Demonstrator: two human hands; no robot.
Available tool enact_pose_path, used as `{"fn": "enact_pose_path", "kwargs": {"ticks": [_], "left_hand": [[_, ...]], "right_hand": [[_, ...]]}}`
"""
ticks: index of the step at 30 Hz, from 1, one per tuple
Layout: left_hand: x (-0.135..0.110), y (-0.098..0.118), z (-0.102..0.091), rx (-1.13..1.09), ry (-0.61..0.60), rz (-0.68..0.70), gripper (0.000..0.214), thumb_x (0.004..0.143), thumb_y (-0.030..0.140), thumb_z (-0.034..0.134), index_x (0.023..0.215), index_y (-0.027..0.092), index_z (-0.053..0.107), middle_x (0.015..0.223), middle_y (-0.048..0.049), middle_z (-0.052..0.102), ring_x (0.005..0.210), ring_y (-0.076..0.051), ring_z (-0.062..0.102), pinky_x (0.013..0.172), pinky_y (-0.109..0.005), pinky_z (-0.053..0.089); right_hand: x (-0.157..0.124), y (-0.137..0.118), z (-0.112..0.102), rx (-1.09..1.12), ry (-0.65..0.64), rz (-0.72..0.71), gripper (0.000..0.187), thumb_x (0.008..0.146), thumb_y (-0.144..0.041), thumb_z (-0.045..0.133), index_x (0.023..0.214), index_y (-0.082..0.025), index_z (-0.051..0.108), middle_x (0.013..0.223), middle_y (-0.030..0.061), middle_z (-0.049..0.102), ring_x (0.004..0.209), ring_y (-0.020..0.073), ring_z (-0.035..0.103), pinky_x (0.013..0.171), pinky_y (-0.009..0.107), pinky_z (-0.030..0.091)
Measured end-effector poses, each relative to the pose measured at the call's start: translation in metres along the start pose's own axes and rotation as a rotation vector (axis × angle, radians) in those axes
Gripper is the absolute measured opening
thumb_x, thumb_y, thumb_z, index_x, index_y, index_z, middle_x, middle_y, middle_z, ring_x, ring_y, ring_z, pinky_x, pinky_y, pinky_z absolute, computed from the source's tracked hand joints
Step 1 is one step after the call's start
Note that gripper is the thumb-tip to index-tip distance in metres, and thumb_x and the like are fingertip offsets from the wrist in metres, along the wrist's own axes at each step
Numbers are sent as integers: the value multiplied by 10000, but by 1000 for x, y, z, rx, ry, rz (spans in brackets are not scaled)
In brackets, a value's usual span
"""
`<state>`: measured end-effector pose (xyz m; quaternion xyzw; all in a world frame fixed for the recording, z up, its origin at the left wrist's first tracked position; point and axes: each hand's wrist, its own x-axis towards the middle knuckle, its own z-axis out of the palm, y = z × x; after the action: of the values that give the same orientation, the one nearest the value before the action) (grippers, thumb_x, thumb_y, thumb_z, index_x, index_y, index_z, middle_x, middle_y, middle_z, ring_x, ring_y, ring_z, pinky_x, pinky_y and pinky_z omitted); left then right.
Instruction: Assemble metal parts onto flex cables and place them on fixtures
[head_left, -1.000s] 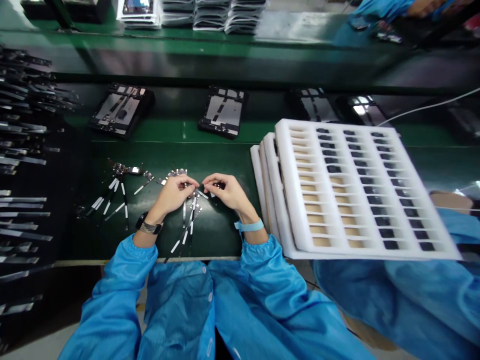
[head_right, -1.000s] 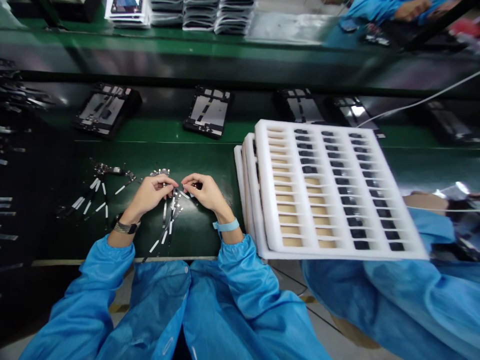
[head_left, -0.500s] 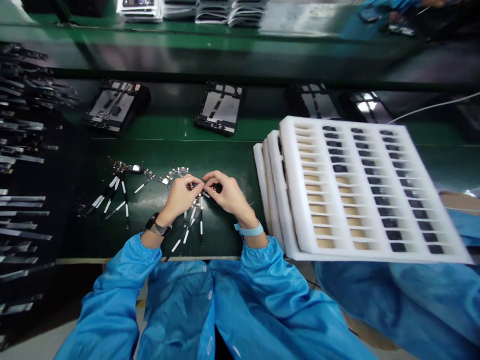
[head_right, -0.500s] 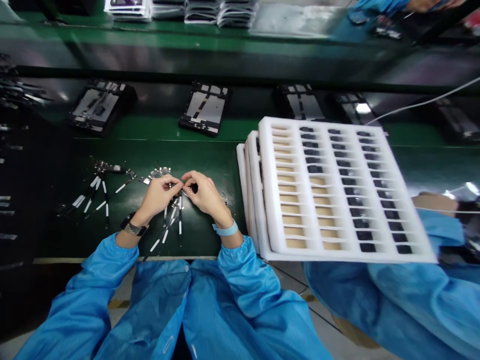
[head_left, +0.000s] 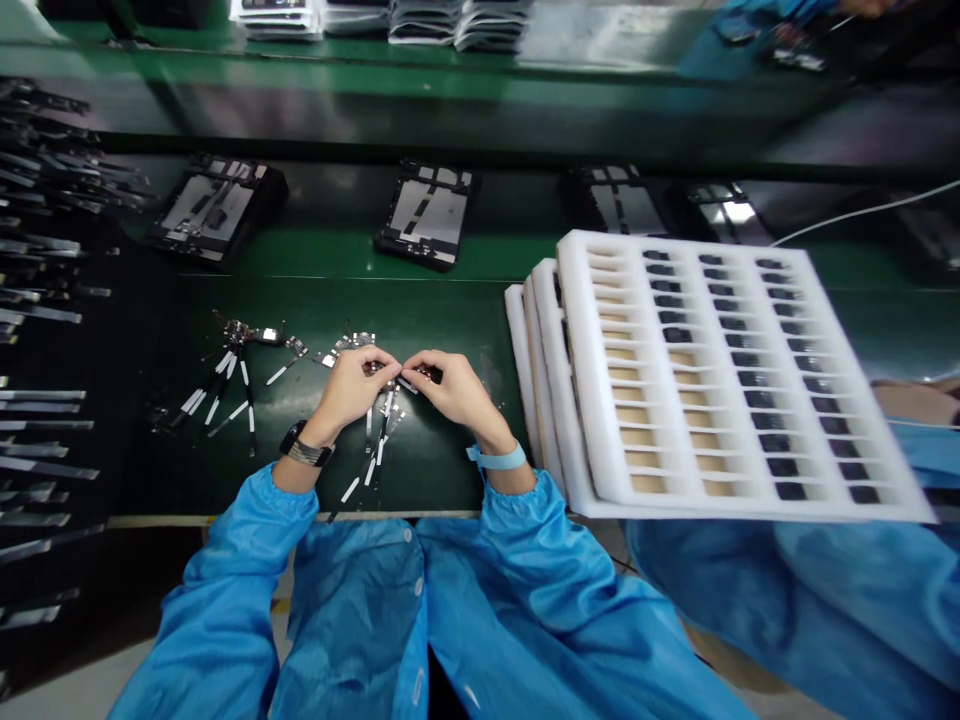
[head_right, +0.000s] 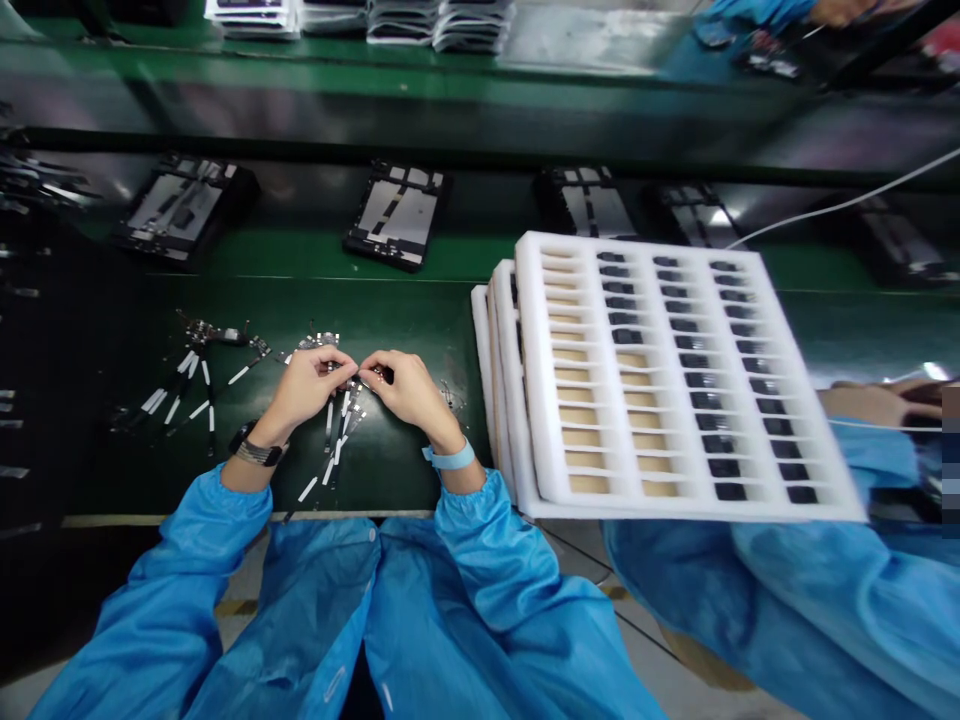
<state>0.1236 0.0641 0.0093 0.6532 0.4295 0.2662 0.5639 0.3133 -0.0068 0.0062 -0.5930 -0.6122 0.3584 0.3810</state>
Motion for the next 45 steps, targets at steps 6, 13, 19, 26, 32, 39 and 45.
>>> {"fn": "enact_pose_path", "kwargs": {"ticks": [6,13,19,26,32,39,45], "left_hand": [[-2,4,-9,-86,-79,22,143,881,301,750,878,165,796,788,-62,722,652,-168,648,581,-285,483],[-2,4,-19,-130,-86,-21,152,835,251,801,948,170,740,745,-33,717,673,-170,705,583,-253,520],[-3,4,-18,-57,-136,-16,148,836,271,779,943,169,789,754,-34,753,707,-183,734,705,-309,609],[-3,7,-18,-97,-176,-37,218,795,318,841,919,162,754,742,-39,752,703,-195,749,702,-321,620],[-3,4,-17,-122,-188,-66,273,746,364,898,857,157,759,739,-50,767,683,-200,751,691,-324,617],[-3,2,-21,-251,-200,-121,351,677,380,969,855,143,781,683,-57,762,652,-192,749,676,-301,604],[-1,-1,-19,-309,-210,-153,360,657,375,986,845,143,785,665,-58,759,627,-183,738,653,-289,594]], "right_hand": [[0,2,0,72,14,39,186,961,-359,702,927,-213,813,887,48,814,795,236,697,774,355,480],[-1,-3,-1,102,-28,5,178,945,-325,722,908,-187,829,884,43,825,819,222,720,792,323,484],[0,-6,-1,146,-76,16,163,910,-279,721,873,-174,839,831,39,813,788,207,707,758,299,479],[1,-7,-3,228,-122,77,191,878,-333,750,826,-169,832,742,33,765,757,197,680,715,297,467],[0,-8,-4,300,-179,159,250,854,-400,780,796,-158,802,665,20,709,626,153,590,648,291,442],[-1,-9,-3,399,-194,190,325,843,-481,820,829,-157,802,662,17,686,617,147,569,641,296,434],[-2,-7,-2,448,-196,198,372,815,-530,850,848,-162,809,674,21,695,634,158,583,639,300,440]]}}
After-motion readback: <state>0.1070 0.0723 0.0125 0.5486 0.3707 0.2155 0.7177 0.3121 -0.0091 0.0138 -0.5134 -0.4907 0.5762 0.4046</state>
